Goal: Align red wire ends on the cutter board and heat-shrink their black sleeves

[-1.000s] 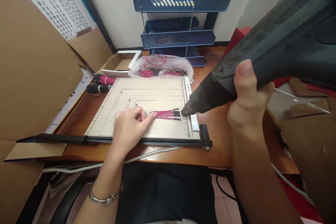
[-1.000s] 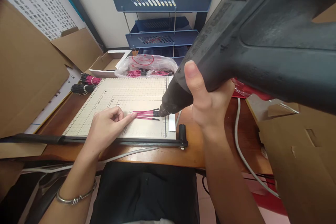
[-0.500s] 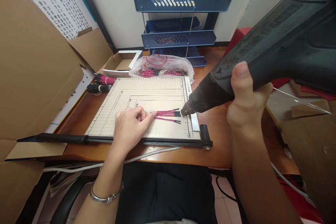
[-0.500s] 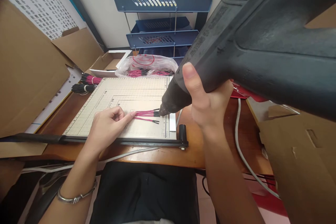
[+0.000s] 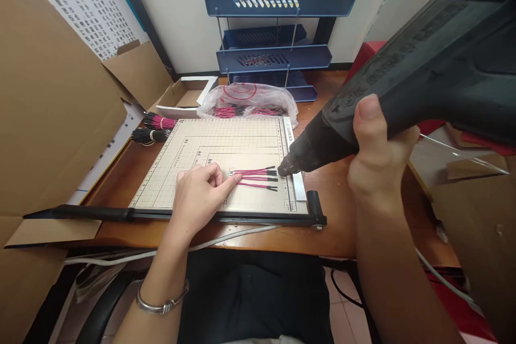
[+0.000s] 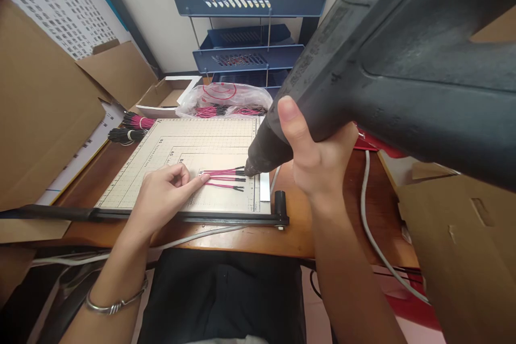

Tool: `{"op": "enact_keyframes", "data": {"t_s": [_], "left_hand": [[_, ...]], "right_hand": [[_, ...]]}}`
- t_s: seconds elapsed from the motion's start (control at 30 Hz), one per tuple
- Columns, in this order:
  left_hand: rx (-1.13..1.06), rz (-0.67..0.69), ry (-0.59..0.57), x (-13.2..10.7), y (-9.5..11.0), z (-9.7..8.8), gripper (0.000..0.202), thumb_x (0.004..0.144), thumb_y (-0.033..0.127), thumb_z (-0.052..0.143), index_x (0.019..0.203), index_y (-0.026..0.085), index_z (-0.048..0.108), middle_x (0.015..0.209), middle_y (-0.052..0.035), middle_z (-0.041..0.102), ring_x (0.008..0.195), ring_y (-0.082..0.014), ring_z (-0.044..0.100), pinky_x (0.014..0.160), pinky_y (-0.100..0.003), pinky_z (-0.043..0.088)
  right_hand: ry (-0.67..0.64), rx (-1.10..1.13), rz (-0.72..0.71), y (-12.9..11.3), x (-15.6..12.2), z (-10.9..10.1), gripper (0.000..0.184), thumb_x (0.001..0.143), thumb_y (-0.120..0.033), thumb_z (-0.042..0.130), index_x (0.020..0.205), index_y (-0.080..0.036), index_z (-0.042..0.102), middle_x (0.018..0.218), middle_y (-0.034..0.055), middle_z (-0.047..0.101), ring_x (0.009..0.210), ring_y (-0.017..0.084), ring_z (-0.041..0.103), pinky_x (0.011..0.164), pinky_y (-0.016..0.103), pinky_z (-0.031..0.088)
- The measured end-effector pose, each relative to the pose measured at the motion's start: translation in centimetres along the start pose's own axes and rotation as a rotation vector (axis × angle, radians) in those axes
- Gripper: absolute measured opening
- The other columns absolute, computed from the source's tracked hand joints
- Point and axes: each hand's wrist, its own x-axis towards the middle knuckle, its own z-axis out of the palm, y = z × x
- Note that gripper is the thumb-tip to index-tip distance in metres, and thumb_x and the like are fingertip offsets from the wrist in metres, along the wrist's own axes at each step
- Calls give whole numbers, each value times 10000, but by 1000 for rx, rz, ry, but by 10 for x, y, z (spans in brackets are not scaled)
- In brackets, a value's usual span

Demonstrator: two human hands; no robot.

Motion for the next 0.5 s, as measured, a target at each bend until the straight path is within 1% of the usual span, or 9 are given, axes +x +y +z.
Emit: {"op": "enact_keyframes", "data": {"t_s": [0.1, 0.2, 0.3, 0.37, 0.5], "left_hand": [[-12, 2, -6, 0, 0, 0, 513, 835, 543, 692, 576, 205, 407, 560, 36, 449, 632, -169, 456, 631, -302, 279], [-9, 1, 3, 1, 0, 0, 527, 842, 564, 685, 576, 205, 406, 556, 37, 450, 628, -169, 454, 627, -302, 279], [16, -25, 18, 2, 1, 1, 557, 833, 588, 694, 564, 203, 395, 540, 37, 447, 619, -169, 452, 622, -301, 272], [19, -25, 18, 2, 1, 1, 563, 828, 586, 702, 560, 202, 389, 537, 36, 449, 618, -169, 454, 622, -300, 273], [1, -16, 6, 1, 2, 0, 551, 841, 573, 691, 568, 203, 389, 550, 33, 469, 624, -169, 461, 623, -297, 276]], "right_hand": [[-3, 7, -3, 0, 0, 0, 183, 894, -436, 704, 1029, -319, 741, 1087, -46, 711, 1126, 248, 707, 1066, 429, 559], [10, 1, 3, 2, 0, 0, 221, 872, -456, 725, 1043, -317, 738, 1097, -53, 711, 1122, 237, 705, 1090, 429, 543], [29, -31, 5, 2, 0, 0, 266, 848, -453, 748, 1067, -301, 737, 1117, -48, 702, 1192, 240, 672, 1154, 442, 489], [29, -43, 7, 0, 0, 0, 250, 850, -435, 749, 1063, -303, 738, 1119, -44, 700, 1229, 249, 653, 1174, 442, 467], [17, -7, 17, -3, -1, 2, 200, 882, -442, 711, 1039, -322, 740, 1108, -45, 710, 1199, 251, 672, 1146, 424, 497]]}}
